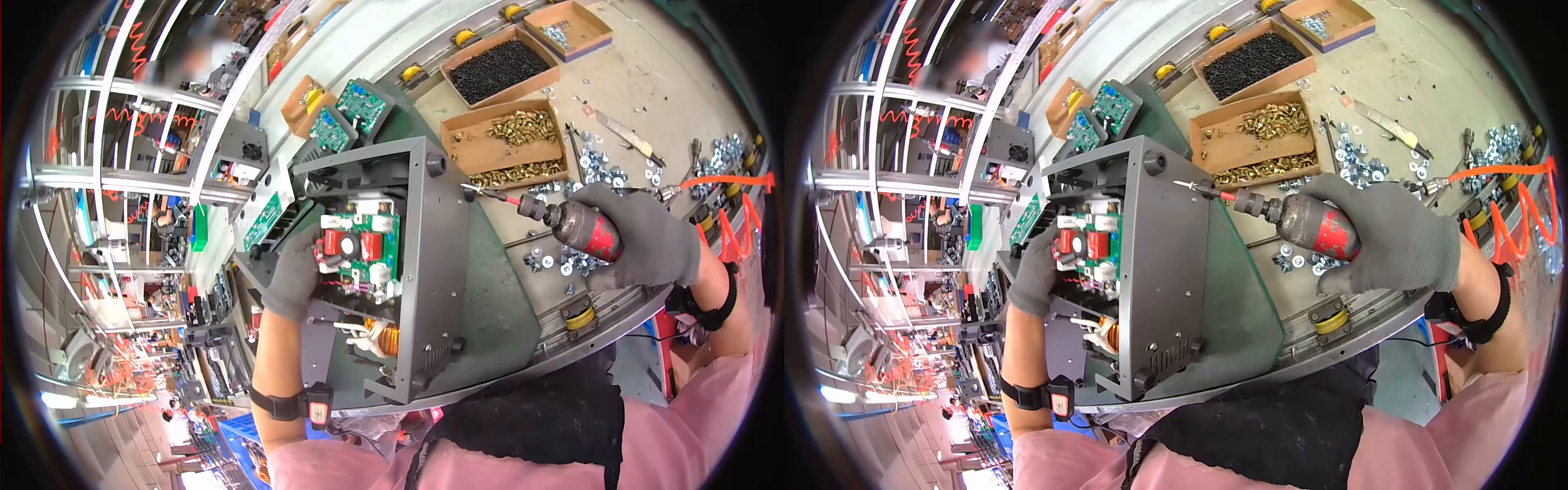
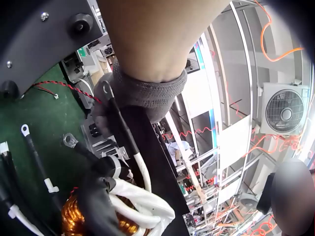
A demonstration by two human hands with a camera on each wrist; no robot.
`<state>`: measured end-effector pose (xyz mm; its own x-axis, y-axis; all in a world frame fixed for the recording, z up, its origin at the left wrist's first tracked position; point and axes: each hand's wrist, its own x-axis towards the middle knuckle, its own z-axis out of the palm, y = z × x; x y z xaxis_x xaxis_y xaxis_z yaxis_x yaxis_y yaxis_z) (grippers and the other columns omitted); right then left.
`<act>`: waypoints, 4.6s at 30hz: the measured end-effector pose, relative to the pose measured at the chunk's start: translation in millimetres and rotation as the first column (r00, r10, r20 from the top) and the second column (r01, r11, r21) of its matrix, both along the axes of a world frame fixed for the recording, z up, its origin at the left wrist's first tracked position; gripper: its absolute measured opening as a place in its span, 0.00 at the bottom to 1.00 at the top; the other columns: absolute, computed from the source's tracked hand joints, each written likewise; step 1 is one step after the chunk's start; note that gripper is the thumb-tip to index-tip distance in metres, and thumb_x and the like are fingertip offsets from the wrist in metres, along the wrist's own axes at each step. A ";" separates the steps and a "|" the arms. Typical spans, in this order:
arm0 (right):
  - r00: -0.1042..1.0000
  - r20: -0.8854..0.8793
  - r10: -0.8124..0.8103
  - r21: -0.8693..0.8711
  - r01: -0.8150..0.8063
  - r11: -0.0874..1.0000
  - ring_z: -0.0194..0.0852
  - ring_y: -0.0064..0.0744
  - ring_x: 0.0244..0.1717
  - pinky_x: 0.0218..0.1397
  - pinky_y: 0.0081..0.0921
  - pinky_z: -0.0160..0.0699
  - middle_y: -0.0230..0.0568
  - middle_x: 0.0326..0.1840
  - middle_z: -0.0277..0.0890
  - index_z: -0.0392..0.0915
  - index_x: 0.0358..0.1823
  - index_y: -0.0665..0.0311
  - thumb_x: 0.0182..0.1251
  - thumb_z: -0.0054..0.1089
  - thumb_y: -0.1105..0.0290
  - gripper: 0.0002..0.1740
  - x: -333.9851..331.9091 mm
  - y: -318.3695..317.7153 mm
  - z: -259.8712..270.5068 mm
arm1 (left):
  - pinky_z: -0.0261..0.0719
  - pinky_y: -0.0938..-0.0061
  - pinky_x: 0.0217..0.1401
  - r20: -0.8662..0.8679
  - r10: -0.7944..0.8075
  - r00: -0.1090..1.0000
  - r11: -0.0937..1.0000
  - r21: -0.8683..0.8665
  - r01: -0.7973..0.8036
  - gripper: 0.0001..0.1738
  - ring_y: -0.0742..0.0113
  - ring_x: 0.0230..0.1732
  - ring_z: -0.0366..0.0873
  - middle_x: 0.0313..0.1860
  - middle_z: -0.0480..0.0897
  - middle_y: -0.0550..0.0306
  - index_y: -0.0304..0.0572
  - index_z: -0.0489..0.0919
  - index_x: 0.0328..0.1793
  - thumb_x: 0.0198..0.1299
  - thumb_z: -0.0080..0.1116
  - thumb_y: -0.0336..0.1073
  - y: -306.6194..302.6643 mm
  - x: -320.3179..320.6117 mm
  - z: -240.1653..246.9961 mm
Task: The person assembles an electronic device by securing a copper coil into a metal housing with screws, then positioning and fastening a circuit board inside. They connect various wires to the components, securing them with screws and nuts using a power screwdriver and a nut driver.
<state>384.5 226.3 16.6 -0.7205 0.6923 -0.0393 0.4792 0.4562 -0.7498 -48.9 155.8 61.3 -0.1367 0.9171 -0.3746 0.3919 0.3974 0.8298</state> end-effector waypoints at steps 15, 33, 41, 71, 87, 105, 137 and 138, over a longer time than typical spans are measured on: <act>0.979 0.189 0.078 0.020 -0.084 0.996 0.81 0.55 0.34 0.38 0.43 0.79 0.50 0.29 0.79 0.67 0.58 0.57 0.45 0.73 0.58 0.37 -13.8 12.0 2.6 | 0.82 0.79 0.48 0.074 0.037 0.997 0.998 -0.049 -0.033 0.17 0.71 0.46 0.83 0.49 0.83 0.54 0.32 0.76 0.61 0.66 0.49 0.25 5.7 12.1 -24.7; 0.907 0.419 0.037 0.285 -0.170 0.943 0.81 0.52 0.31 0.40 0.43 0.77 0.46 0.24 0.78 0.71 0.55 0.57 0.51 0.67 0.63 0.28 -37.7 20.7 27.0 | 0.82 0.77 0.54 -0.020 -0.058 0.998 0.997 0.045 0.058 0.18 0.69 0.50 0.82 0.50 0.83 0.53 0.30 0.76 0.61 0.69 0.46 0.31 4.2 -5.8 -36.7; 0.899 0.437 0.004 0.397 -0.197 0.897 0.81 0.50 0.29 0.36 0.41 0.76 0.44 0.22 0.78 0.71 0.53 0.56 0.52 0.67 0.65 0.26 -39.4 23.8 23.8 | 0.80 0.78 0.54 -0.022 -0.074 0.997 0.996 0.043 0.075 0.18 0.69 0.49 0.81 0.50 0.82 0.53 0.30 0.76 0.61 0.67 0.47 0.29 4.5 4.5 -28.6; 0.904 0.397 -0.158 0.577 -0.112 0.809 0.81 0.43 0.33 0.40 0.37 0.73 0.37 0.32 0.79 0.70 0.59 0.50 0.53 0.69 0.57 0.31 5.7 4.2 1.8 | 0.70 0.68 0.62 -0.594 -0.013 0.804 0.922 0.304 0.239 0.29 0.58 0.58 0.74 0.56 0.76 0.48 0.32 0.74 0.62 0.68 0.55 0.51 -63.3 37.7 25.0; 0.842 0.492 0.221 0.203 -0.358 0.911 0.77 0.44 0.26 0.35 0.37 0.71 0.37 0.22 0.75 0.74 0.48 0.50 0.49 0.70 0.41 0.30 15.6 -57.9 -22.2 | 0.68 0.55 0.62 -0.358 0.141 0.923 0.725 0.672 0.150 0.28 0.47 0.55 0.72 0.51 0.76 0.41 0.30 0.78 0.48 0.65 0.51 0.54 -80.1 107.8 -12.9; 0.791 0.475 0.385 0.210 -0.527 0.823 0.79 0.46 0.33 0.39 0.41 0.75 0.44 0.28 0.78 0.69 0.65 0.60 0.42 0.75 0.52 0.46 -56.5 -133.1 -29.1 | 0.79 0.64 0.51 -0.034 -0.295 0.955 0.809 0.524 0.268 0.16 0.49 0.48 0.80 0.51 0.79 0.47 0.40 0.81 0.54 0.67 0.54 0.40 -174.8 77.8 -61.3; 0.910 0.210 0.358 0.237 -0.403 0.884 0.80 0.51 0.40 0.50 0.40 0.76 0.48 0.41 0.81 0.77 0.59 0.61 0.31 0.81 0.48 0.48 -89.2 -133.6 -34.7 | 0.76 0.77 0.40 -0.307 0.633 0.710 0.771 0.330 -0.544 0.11 0.76 0.37 0.78 0.35 0.84 0.63 0.43 0.85 0.48 0.63 0.57 0.33 -177.8 -228.2 -129.2; 0.918 0.178 0.354 0.189 -0.385 0.903 0.80 0.51 0.41 0.49 0.40 0.77 0.48 0.41 0.81 0.77 0.58 0.60 0.34 0.80 0.48 0.45 -91.8 -135.7 -32.7 | 0.76 0.76 0.38 -0.304 0.643 0.703 0.763 0.322 -0.560 0.10 0.75 0.34 0.77 0.33 0.83 0.62 0.42 0.85 0.47 0.62 0.56 0.33 -182.4 -233.1 -119.3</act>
<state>292.7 90.6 -16.1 -0.9244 0.3798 -0.0355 0.3348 0.7631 -0.5528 -282.0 -26.6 -58.1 -0.7740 0.6332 0.0005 0.4169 0.5090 0.7530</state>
